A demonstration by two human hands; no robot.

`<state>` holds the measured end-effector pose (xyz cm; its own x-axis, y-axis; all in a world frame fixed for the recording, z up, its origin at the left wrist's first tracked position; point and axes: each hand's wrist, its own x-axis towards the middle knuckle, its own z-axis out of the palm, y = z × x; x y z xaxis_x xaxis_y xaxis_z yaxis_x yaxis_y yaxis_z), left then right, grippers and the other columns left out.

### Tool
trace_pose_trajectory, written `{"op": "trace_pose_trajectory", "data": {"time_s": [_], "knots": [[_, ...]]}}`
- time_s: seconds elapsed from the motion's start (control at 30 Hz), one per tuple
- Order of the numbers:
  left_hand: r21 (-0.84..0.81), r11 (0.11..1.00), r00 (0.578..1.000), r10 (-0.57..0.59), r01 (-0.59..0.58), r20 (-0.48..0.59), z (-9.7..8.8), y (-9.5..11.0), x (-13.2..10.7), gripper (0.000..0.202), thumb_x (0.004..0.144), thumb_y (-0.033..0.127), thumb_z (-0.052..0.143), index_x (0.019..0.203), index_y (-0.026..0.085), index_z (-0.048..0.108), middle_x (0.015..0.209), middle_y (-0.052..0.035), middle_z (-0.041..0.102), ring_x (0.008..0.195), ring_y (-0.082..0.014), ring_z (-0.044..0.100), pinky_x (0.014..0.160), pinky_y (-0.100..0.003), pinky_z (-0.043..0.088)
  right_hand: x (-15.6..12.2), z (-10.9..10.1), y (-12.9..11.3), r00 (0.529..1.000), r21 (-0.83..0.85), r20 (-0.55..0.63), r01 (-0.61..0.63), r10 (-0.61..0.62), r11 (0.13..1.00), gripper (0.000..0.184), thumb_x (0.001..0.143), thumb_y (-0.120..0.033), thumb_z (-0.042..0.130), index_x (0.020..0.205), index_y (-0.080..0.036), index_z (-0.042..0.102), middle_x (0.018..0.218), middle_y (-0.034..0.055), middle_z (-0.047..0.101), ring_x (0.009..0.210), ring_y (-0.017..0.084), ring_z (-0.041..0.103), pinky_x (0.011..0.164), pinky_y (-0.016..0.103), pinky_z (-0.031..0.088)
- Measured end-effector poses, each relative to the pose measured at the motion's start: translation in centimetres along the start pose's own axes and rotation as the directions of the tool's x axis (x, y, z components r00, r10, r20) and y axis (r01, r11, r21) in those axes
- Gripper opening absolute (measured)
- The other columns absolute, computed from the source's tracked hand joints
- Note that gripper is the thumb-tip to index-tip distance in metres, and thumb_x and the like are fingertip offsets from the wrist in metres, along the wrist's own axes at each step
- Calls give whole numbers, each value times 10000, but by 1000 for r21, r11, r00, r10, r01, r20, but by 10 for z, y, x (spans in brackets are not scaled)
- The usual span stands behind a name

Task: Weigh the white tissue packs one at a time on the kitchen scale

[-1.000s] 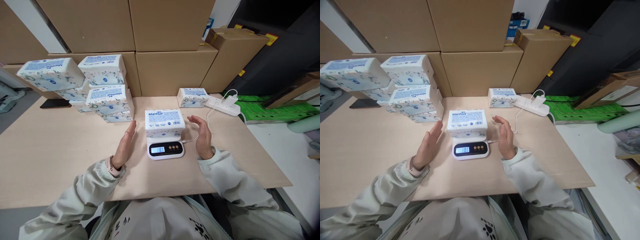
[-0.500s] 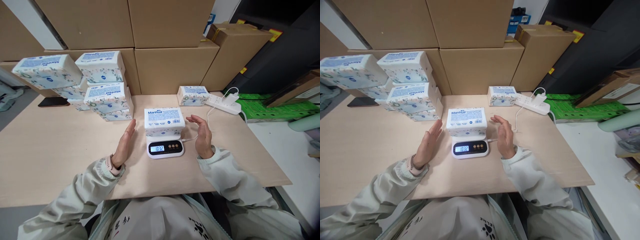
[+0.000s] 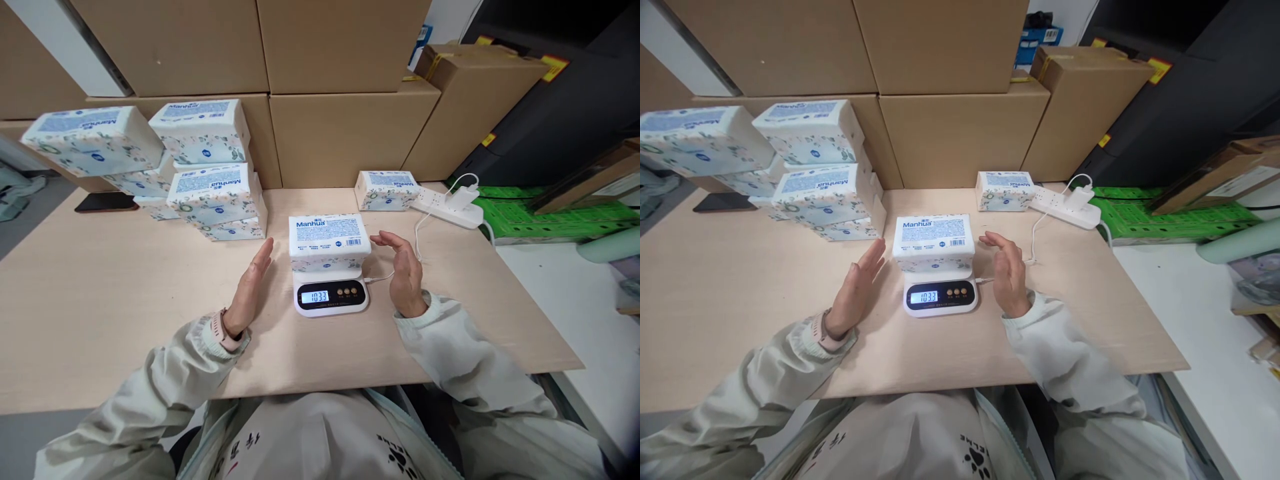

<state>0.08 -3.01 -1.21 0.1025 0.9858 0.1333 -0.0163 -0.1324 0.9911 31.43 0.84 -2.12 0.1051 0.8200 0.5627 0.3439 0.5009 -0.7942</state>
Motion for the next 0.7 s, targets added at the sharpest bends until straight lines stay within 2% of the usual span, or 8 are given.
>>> {"op": "trace_pose_trajectory", "data": {"time_s": [0.3, 0.53, 0.7], "knots": [[52, 997, 998, 51, -54, 46, 0, 0, -3, 608, 1081, 605, 234, 1594, 341, 425, 1719, 57, 279, 1634, -229, 154, 1361, -483, 113, 0, -1, -5, 999, -79, 32, 32, -30, 996, 465, 1073, -514, 332, 1234, -298, 712, 1188, 48, 770, 1164, 268, 674, 1055, 511, 461], [68, 998, 999, 17, -19, 43, 3, 3, -5, 632, 1056, 644, 290, 1579, 332, 457, 1710, 60, 300, 1633, -229, 158, 1372, -445, 106, 2, -2, -11, 998, -134, 56, 41, -33, 990, 481, 1071, -530, 318, 1205, -303, 720, 1168, 44, 772, 1133, 261, 672, 1024, 491, 456], [66, 998, 997, 14, -19, 71, 3, 4, -6, 608, 1070, 610, 279, 1590, 337, 439, 1714, 78, 284, 1634, -218, 147, 1374, -434, 99, 2, -1, -12, 998, -137, 59, 39, -31, 990, 473, 1071, -528, 323, 1196, -307, 722, 1160, 40, 775, 1127, 259, 675, 1024, 487, 452]]}}
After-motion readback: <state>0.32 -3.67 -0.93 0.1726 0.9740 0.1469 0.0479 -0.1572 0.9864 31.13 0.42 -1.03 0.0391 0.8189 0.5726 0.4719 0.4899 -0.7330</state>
